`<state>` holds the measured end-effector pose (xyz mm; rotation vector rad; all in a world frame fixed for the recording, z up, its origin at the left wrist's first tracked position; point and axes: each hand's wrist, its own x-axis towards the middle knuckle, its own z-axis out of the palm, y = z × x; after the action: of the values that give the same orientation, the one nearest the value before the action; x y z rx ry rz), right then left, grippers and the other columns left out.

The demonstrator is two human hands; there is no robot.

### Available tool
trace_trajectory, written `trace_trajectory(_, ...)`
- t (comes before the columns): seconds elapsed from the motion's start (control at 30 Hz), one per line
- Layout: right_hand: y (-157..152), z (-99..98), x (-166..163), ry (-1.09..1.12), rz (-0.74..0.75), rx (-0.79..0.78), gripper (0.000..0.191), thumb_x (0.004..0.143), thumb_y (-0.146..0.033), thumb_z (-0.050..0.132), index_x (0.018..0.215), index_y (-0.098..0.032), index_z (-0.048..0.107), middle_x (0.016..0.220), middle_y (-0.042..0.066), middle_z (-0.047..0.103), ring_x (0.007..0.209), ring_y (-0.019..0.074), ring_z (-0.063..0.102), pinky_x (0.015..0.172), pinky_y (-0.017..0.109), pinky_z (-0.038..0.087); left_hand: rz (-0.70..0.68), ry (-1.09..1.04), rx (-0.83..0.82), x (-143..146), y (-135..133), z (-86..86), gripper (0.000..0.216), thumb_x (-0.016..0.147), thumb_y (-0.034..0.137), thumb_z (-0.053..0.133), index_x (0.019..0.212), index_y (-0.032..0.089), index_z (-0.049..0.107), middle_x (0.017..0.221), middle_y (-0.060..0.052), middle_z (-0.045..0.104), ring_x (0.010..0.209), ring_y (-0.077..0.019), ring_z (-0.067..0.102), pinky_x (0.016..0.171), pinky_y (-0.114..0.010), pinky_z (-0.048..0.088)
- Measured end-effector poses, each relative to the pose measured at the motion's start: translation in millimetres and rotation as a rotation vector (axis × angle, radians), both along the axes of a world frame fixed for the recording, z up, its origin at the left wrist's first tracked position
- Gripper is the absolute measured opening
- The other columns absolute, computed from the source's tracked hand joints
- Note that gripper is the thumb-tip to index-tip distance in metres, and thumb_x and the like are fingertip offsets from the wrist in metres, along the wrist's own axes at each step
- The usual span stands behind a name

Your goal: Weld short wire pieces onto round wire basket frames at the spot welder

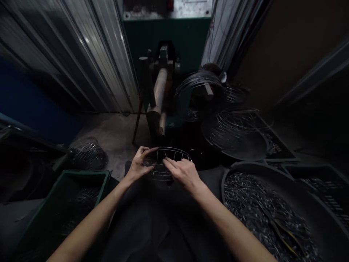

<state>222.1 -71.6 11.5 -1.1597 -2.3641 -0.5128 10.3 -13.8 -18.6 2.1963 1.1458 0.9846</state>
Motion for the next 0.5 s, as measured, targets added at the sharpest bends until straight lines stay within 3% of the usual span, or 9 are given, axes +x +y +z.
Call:
trace_trajectory(0.23,17,2.4,-5,-0.14,0.036,0.136,0.036,0.084,-0.002,0.049,0.109,-0.02,0.068,0.109,0.0,0.071,0.056,0.0072,0.057,0.056,0.025,0.039,0.076,-0.053,-0.008,0,7,-12.3,0.06,0.069,0.014,0.068,0.124,0.033,0.055,0.107,-0.004,0.046,0.102,-0.0218,0.052,0.089,-0.038,0.048)
trace_trajectory(0.5,25,-3.4,-13,-0.146,0.001,0.193,0.044,0.086,-0.004,0.052,0.127,-0.019,0.058,0.119,0.005,0.066,0.06,0.008,0.056,0.057,0.028,0.038,0.142,-0.077,0.003,1,14,-16.3,0.06,0.072,0.013,0.067,0.126,0.035,0.052,0.108,-0.004,0.045,0.101,-0.0213,0.051,0.089,-0.038,0.047)
